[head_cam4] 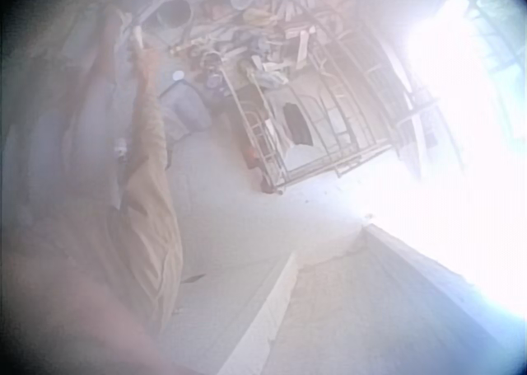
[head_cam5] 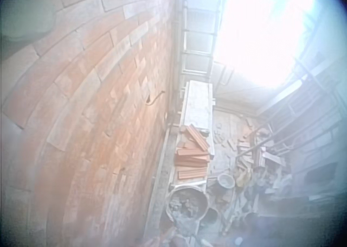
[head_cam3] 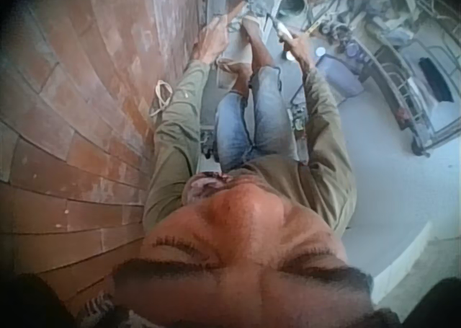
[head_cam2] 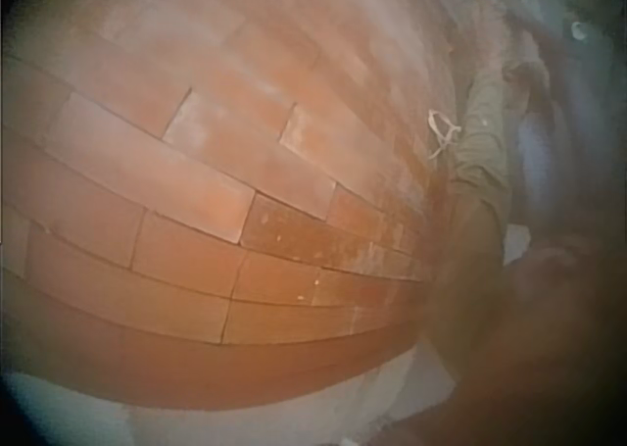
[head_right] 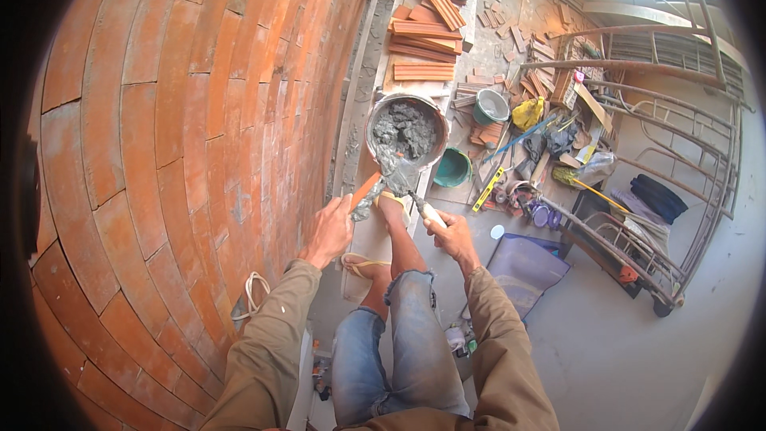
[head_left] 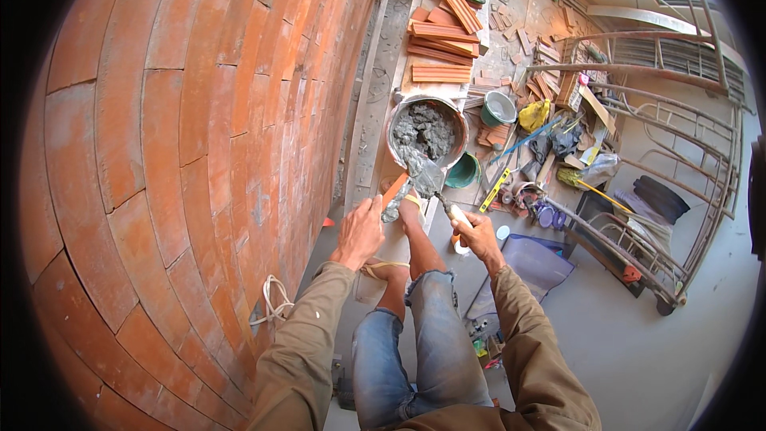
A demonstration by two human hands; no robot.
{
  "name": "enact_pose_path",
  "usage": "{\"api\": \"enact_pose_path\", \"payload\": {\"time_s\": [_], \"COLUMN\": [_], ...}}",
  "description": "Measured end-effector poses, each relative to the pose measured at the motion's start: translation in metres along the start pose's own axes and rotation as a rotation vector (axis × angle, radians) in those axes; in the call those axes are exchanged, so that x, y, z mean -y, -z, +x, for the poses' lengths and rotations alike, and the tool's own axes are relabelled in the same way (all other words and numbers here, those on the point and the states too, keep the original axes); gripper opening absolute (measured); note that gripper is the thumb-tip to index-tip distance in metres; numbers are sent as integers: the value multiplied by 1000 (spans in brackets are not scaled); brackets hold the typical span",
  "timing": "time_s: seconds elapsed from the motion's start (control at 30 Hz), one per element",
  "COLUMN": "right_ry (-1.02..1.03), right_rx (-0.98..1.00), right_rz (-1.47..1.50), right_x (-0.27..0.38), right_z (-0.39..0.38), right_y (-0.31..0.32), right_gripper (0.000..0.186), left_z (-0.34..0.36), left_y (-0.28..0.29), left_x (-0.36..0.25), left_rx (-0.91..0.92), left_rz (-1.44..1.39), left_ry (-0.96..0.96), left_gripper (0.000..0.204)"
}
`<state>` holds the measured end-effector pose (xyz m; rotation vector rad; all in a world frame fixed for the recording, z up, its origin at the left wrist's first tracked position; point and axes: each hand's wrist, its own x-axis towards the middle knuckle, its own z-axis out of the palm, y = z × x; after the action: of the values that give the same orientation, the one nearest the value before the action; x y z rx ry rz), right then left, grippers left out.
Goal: The person applies mortar to a terracotta tile using a trowel and places it onto a curved wall. They then use a white PVC pipe to tap the tile into position and alignment.
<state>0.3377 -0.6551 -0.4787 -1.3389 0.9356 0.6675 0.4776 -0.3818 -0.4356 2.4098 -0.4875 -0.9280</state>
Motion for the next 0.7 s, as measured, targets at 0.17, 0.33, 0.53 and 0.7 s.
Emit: {"api": "enact_pose_path", "payload": {"time_s": [0.17,0.33,0.53,0.7], "right_ry": [-40,-37,-54,-21], "right_rx": [7,116,212,105], "right_rz": [82,109,378,234], "right_x": [-10,1,-12,-3], "right_z": [-16,-40,-56,-57], "right_y": [-19,-33,-21,-16], "right_gripper": [37,38,26,27], "left_z": [7,16,21,13], "left_y": [2,-20,-14,-23], "left_x": [-9,15,20,32], "left_rx": [39,-107,88,118], "left_rz": [-70,-172,-983,-1246], "left_ry": [67,52,511,621], "left_gripper": [45,37,34,39]}}
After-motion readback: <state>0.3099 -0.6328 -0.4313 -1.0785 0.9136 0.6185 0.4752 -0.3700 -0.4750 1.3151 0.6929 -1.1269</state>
